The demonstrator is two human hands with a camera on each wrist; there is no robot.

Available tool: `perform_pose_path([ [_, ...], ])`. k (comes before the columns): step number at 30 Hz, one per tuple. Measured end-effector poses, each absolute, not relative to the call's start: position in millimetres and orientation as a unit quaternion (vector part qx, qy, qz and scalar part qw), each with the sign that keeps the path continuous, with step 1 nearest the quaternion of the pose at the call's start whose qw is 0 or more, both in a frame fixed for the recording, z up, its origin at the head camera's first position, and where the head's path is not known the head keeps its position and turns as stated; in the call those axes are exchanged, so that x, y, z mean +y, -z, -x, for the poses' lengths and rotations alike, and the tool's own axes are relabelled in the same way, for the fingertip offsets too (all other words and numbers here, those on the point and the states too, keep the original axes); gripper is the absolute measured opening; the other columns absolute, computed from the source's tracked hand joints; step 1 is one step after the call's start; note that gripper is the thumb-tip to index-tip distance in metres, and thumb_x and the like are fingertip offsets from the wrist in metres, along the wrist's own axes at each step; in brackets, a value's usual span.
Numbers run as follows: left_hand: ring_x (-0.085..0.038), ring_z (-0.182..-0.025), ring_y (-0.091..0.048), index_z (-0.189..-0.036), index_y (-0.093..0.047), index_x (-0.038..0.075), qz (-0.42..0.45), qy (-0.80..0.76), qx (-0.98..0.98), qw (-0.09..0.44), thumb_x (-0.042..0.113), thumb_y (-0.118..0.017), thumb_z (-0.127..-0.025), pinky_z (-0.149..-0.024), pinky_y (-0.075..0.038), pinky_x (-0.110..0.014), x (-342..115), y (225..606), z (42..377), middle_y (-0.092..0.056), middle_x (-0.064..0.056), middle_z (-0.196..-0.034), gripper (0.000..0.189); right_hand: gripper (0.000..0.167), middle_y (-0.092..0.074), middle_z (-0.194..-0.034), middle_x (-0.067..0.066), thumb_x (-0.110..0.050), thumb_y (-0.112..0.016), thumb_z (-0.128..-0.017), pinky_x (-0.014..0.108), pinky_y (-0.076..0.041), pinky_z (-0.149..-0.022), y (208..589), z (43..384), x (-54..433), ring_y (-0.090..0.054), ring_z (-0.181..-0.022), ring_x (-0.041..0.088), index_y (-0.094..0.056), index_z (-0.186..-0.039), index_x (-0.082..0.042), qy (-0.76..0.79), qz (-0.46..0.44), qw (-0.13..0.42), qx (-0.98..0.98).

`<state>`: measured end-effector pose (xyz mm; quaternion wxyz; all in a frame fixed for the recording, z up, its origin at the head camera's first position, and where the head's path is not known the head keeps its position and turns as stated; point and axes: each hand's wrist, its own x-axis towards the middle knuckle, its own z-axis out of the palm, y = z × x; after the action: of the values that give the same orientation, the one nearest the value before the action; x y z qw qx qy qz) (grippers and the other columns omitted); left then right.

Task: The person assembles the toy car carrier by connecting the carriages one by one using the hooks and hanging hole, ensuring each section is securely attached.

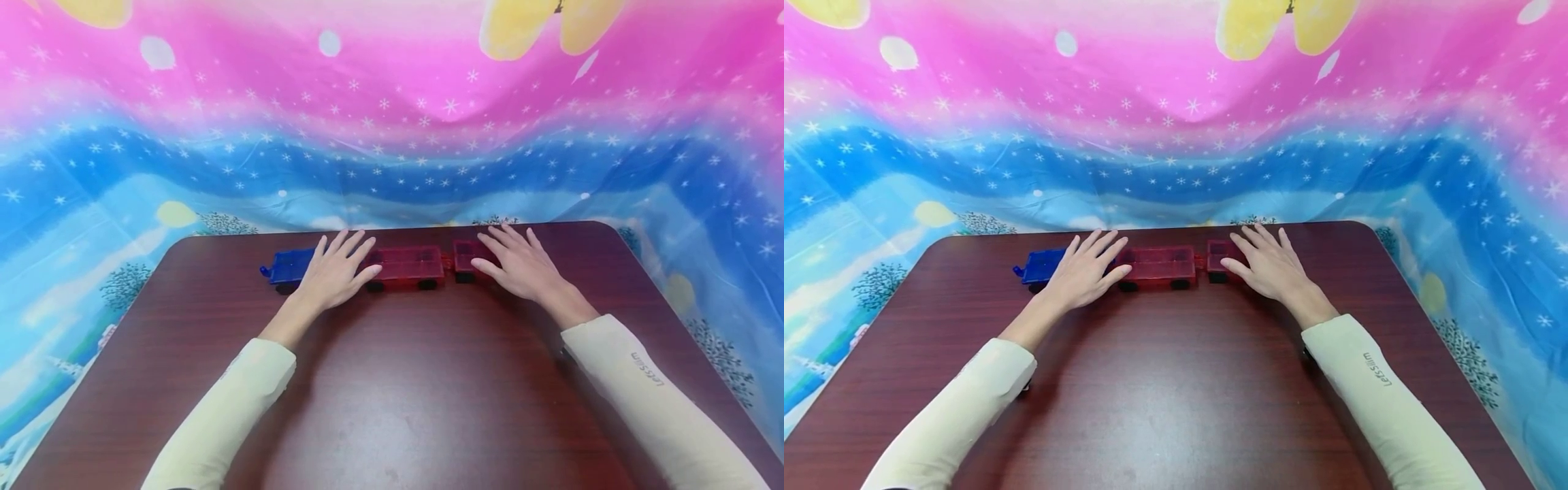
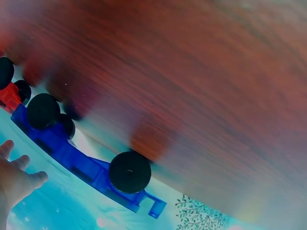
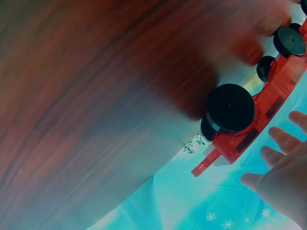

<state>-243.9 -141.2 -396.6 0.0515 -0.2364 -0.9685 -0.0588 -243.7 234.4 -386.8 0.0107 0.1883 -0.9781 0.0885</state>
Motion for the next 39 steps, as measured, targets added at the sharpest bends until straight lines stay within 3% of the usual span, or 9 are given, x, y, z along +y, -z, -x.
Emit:
perform_pose_path([
  [14,-0.030,-0.154,-0.017,-0.161,-0.032,0.021,0.268,0.031,-0.962,0.047,0.056,-0.034,-0.107,-0.122,-0.010,-0.056,-119,399,245,-0.026,-0.005,-0.167,0.065,0.079,-0.030,-0.163,0.017,-0.065,-0.041,-0.102,0.060,0.000,-0.121,391,250,228,-0.013,-0.154,0.037,-0.036,-0.159,-0.011,-0.083,-0.202,0.020,-0.976],
  [31,-0.028,-0.155,-0.014,-0.161,-0.033,0.021,0.303,0.040,-0.952,0.034,0.053,-0.031,-0.109,-0.123,-0.007,-0.053,-94,411,251,-0.026,-0.003,-0.167,0.061,0.078,-0.027,-0.165,0.015,-0.066,-0.036,-0.103,0.060,-0.002,-0.121,400,256,225,-0.013,-0.154,0.037,-0.035,-0.160,-0.012,-0.067,-0.199,0.013,-0.978],
  [39,-0.031,-0.154,-0.018,-0.161,-0.034,0.019,0.324,0.033,-0.945,0.031,0.051,-0.031,-0.109,-0.121,-0.014,-0.056,-88,413,253,-0.027,-0.003,-0.166,0.060,0.077,-0.027,-0.165,0.014,-0.065,-0.036,-0.103,0.061,-0.003,-0.120,402,258,221,-0.011,-0.154,0.036,-0.034,-0.160,-0.014,-0.063,-0.201,0.010,-0.977],
])
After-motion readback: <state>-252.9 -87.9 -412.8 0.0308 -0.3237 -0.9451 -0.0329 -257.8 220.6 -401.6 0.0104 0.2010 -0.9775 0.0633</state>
